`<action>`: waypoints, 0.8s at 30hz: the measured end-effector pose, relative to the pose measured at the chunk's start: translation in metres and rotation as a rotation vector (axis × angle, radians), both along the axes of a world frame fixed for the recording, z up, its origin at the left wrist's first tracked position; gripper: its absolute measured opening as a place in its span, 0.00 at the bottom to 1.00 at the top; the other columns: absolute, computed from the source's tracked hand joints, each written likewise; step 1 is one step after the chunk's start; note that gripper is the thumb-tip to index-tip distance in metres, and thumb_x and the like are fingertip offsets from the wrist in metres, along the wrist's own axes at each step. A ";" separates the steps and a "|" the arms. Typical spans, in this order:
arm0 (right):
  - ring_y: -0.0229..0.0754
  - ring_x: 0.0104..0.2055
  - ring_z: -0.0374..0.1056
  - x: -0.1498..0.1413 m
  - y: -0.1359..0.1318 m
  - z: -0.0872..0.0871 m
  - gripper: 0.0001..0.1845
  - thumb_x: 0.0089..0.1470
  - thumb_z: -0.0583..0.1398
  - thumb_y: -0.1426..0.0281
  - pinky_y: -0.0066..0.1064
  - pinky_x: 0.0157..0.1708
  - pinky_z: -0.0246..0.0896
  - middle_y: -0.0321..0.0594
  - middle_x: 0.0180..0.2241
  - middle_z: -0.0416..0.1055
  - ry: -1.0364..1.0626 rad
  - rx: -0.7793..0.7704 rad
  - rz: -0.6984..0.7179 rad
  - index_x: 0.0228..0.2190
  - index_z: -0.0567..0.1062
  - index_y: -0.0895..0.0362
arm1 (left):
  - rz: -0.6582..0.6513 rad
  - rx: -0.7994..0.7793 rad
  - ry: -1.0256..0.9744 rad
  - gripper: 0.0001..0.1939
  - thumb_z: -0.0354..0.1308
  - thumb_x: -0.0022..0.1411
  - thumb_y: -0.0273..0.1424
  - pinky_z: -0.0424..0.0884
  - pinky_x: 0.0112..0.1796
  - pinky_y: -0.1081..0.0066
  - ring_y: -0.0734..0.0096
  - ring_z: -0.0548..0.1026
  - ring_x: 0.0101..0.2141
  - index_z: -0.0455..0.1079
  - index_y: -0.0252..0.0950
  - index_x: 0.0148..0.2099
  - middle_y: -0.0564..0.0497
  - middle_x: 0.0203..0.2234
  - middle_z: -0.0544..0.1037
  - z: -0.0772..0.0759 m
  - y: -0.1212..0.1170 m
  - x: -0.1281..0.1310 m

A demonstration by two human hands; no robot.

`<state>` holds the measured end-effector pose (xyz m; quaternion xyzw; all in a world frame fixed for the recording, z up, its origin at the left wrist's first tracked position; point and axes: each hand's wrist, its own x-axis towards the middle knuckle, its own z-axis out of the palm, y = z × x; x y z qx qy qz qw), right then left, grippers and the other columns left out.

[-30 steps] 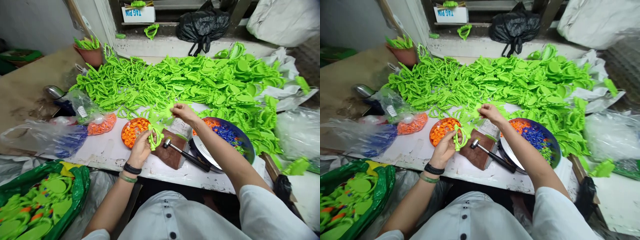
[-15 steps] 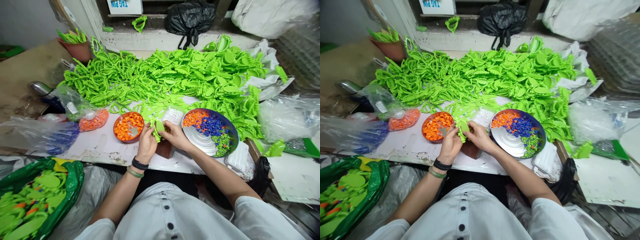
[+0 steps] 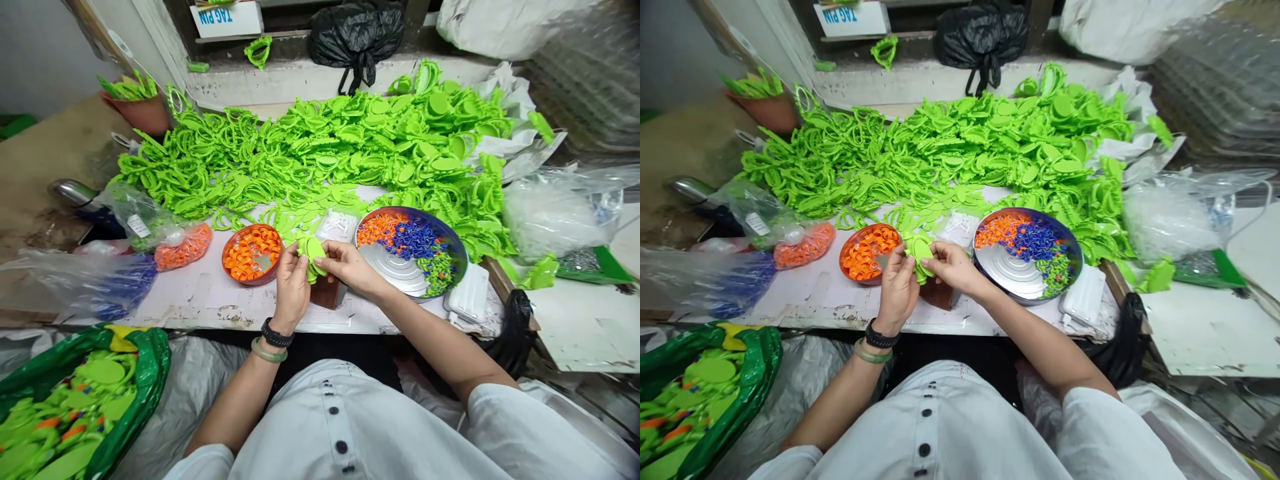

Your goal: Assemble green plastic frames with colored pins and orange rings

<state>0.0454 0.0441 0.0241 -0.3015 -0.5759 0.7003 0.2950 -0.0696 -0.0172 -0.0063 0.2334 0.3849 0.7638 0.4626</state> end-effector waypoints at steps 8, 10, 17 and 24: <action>0.32 0.21 0.59 -0.008 -0.002 -0.004 0.22 0.42 0.67 0.53 0.24 0.18 0.58 0.30 0.22 0.63 -0.058 -0.002 -0.055 0.28 0.67 0.56 | 0.104 0.025 0.312 0.18 0.65 0.60 0.41 0.68 0.49 0.71 0.68 0.75 0.46 0.71 0.41 0.50 0.48 0.46 0.76 -0.016 0.000 -0.004; 0.34 0.22 0.58 -0.014 -0.004 -0.006 0.18 0.47 0.64 0.55 0.26 0.20 0.57 0.29 0.21 0.60 -0.158 0.129 -0.112 0.28 0.65 0.55 | 0.145 0.014 0.346 0.19 0.64 0.60 0.42 0.69 0.48 0.71 0.69 0.75 0.45 0.69 0.41 0.50 0.48 0.45 0.76 -0.018 0.001 -0.006; 0.41 0.29 0.60 -0.032 -0.022 -0.026 0.12 0.61 0.50 0.70 0.32 0.31 0.54 0.39 0.24 0.65 -0.430 1.022 -0.502 0.24 0.60 0.54 | 0.189 0.030 0.129 0.18 0.69 0.55 0.39 0.69 0.44 0.76 0.76 0.75 0.39 0.69 0.41 0.45 0.54 0.37 0.75 -0.011 0.007 -0.001; 0.42 0.32 0.64 -0.028 -0.014 -0.039 0.12 0.62 0.51 0.72 0.33 0.34 0.58 0.41 0.27 0.67 -0.426 0.999 -0.394 0.26 0.66 0.55 | 0.133 0.004 -0.057 0.13 0.68 0.56 0.32 0.69 0.46 0.76 0.77 0.75 0.40 0.70 0.42 0.43 0.55 0.37 0.76 -0.019 0.009 -0.004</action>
